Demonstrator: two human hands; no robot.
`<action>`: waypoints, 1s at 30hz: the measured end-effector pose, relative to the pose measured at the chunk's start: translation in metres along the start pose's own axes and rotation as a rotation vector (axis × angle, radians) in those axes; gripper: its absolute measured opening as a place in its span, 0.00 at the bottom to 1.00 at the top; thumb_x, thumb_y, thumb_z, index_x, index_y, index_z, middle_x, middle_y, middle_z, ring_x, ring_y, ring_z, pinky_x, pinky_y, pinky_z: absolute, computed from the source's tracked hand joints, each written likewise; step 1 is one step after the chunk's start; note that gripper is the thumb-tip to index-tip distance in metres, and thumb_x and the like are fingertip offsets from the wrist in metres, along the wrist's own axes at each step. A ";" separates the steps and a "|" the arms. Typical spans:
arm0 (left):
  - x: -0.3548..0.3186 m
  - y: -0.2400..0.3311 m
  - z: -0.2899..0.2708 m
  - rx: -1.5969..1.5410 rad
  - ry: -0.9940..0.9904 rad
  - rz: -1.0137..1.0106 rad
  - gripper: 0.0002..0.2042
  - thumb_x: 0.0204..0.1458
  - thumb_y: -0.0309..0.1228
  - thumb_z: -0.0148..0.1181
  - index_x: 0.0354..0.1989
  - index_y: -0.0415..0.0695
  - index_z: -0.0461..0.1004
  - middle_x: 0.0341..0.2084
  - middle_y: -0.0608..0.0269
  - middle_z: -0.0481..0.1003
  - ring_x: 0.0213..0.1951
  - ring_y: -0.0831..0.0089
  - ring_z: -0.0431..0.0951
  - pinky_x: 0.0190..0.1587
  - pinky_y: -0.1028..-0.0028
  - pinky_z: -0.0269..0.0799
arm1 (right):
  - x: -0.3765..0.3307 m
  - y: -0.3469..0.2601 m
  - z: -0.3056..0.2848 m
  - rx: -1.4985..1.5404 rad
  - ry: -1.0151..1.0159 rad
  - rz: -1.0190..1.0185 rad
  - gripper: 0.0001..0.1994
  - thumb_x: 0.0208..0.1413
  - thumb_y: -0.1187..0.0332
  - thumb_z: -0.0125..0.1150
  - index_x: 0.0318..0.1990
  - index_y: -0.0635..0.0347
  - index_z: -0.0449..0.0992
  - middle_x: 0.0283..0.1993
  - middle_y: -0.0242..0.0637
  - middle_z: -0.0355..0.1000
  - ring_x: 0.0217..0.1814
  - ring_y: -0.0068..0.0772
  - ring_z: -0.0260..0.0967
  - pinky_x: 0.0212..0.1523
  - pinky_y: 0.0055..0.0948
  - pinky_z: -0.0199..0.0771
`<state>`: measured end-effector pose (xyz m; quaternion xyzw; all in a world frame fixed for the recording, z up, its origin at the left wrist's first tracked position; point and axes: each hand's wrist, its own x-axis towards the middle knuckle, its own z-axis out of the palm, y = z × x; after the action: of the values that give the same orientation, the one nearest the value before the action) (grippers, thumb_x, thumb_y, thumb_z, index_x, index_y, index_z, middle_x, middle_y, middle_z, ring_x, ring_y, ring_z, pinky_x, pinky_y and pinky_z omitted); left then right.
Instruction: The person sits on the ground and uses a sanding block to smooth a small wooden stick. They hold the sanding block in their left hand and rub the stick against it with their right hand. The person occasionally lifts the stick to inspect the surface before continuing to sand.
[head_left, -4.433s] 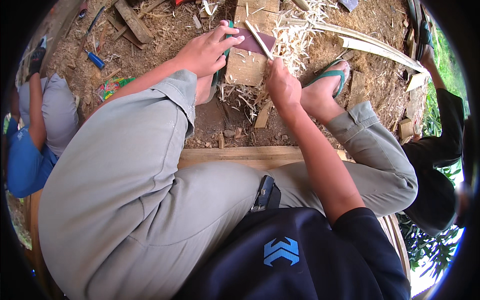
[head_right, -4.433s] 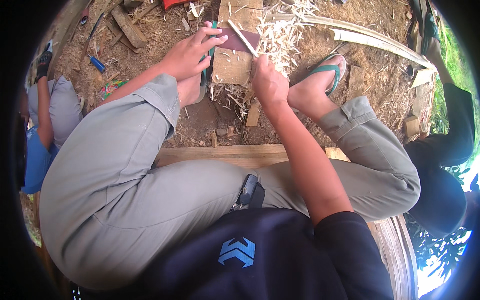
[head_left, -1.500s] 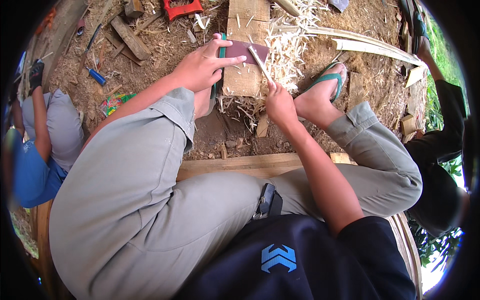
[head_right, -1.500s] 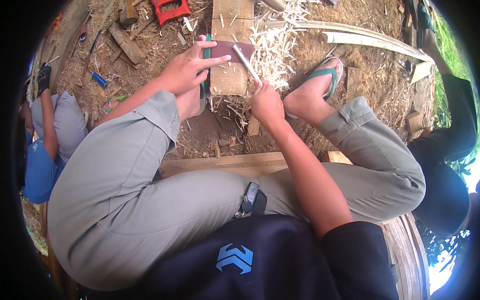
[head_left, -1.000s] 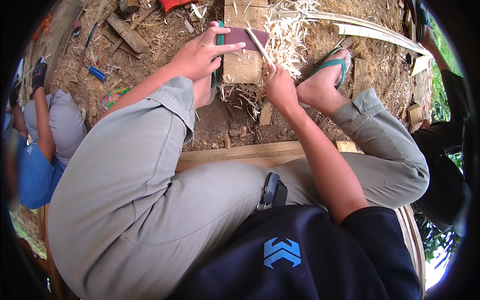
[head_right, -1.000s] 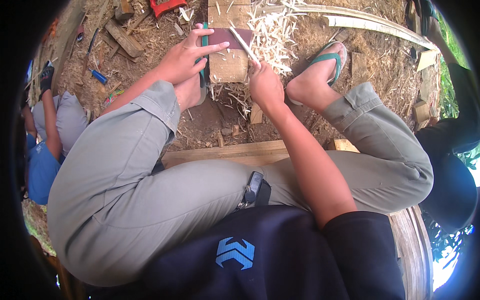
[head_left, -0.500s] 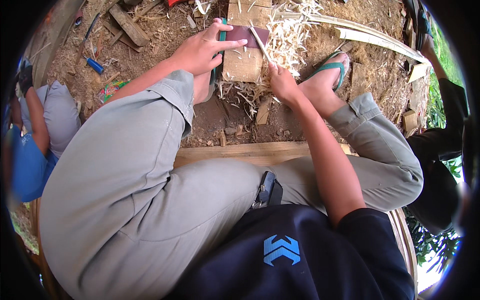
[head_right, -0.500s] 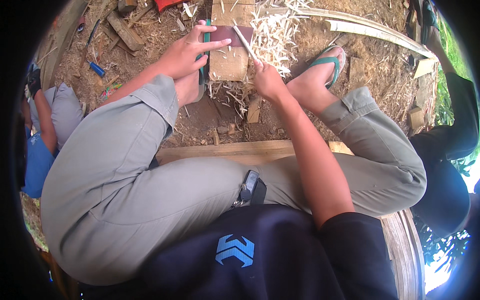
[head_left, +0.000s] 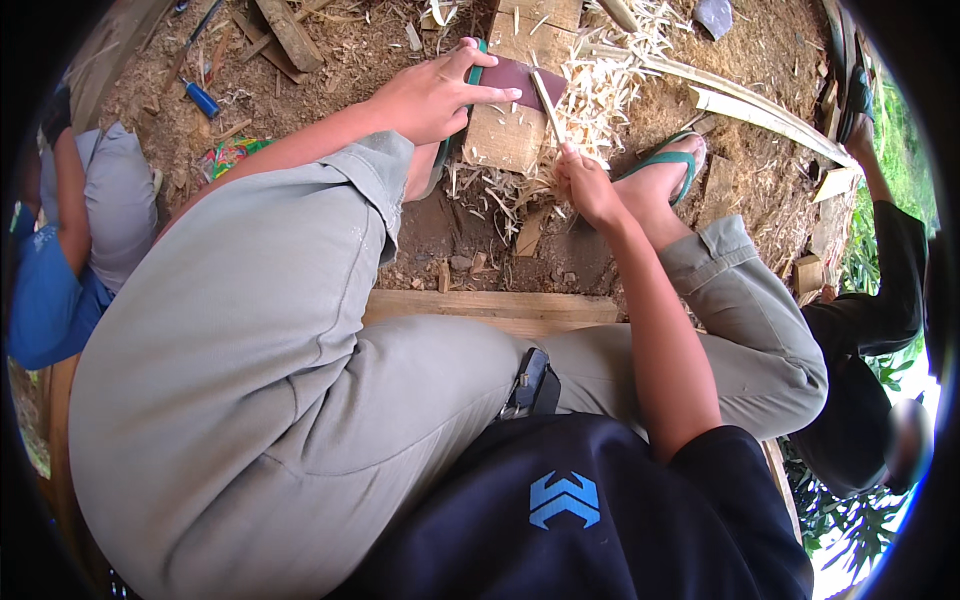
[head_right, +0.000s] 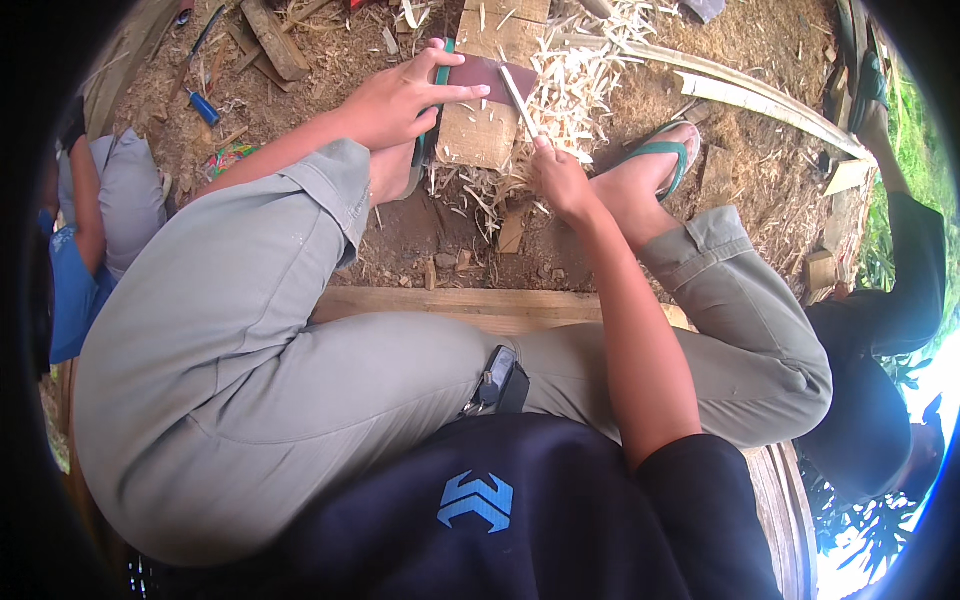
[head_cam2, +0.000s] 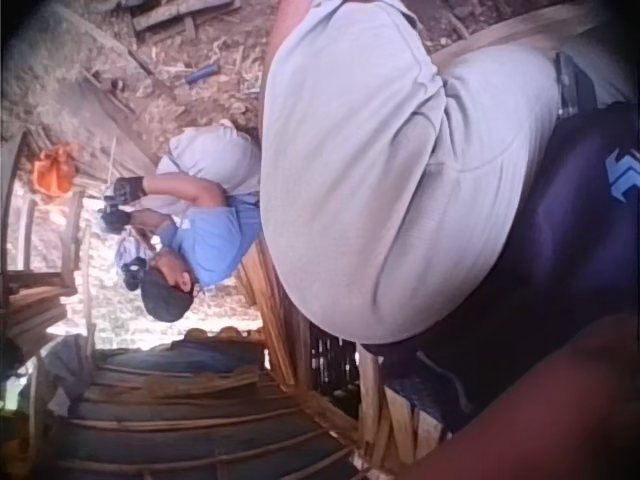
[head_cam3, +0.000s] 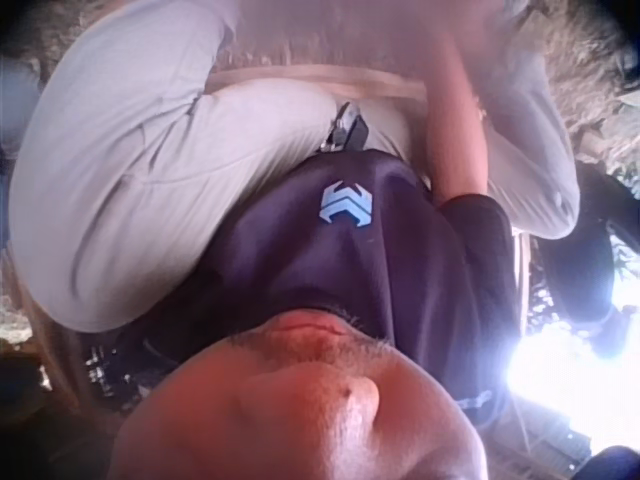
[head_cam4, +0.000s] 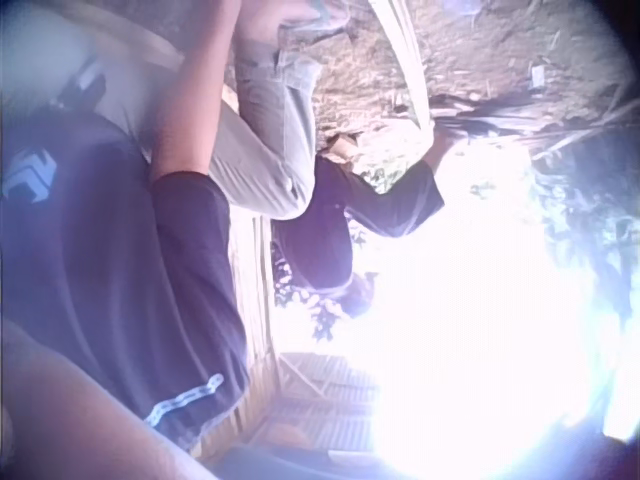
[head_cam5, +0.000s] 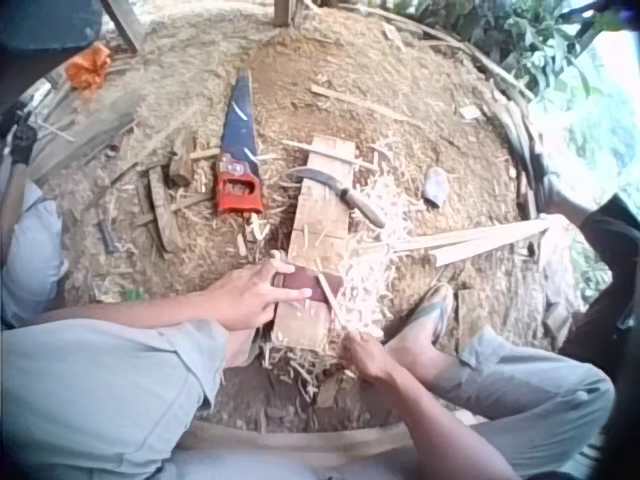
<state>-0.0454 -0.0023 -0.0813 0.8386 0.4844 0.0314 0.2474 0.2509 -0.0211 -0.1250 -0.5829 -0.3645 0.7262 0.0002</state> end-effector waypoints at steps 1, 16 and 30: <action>0.002 0.002 0.004 0.006 0.014 0.010 0.35 0.50 0.20 0.60 0.63 0.75 0.74 0.64 0.63 0.61 0.66 0.62 0.69 0.59 0.62 0.79 | -0.005 -0.002 -0.003 0.034 -0.021 0.017 0.24 0.77 0.50 0.39 0.27 0.51 0.62 0.23 0.23 0.56 0.23 0.20 0.49 0.26 0.27 0.55; 0.005 -0.003 0.007 -0.060 -0.014 0.014 0.35 0.50 0.20 0.60 0.64 0.77 0.73 0.66 0.63 0.61 0.68 0.59 0.67 0.61 0.62 0.78 | 0.004 -0.003 0.002 0.062 0.014 -0.015 0.23 0.76 0.47 0.38 0.28 0.47 0.61 0.21 0.20 0.52 0.20 0.18 0.45 0.22 0.24 0.49; 0.012 -0.002 0.004 -0.040 -0.032 0.009 0.33 0.51 0.21 0.60 0.63 0.77 0.74 0.64 0.61 0.62 0.66 0.60 0.69 0.59 0.61 0.79 | 0.008 0.014 0.006 -0.476 0.316 0.003 0.28 0.76 0.52 0.37 0.52 0.71 0.76 0.47 0.62 0.77 0.52 0.60 0.76 0.56 0.47 0.71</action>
<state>-0.0392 0.0068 -0.0880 0.8359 0.4758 0.0287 0.2720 0.2496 -0.0311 -0.1391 -0.6731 -0.5194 0.5202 -0.0808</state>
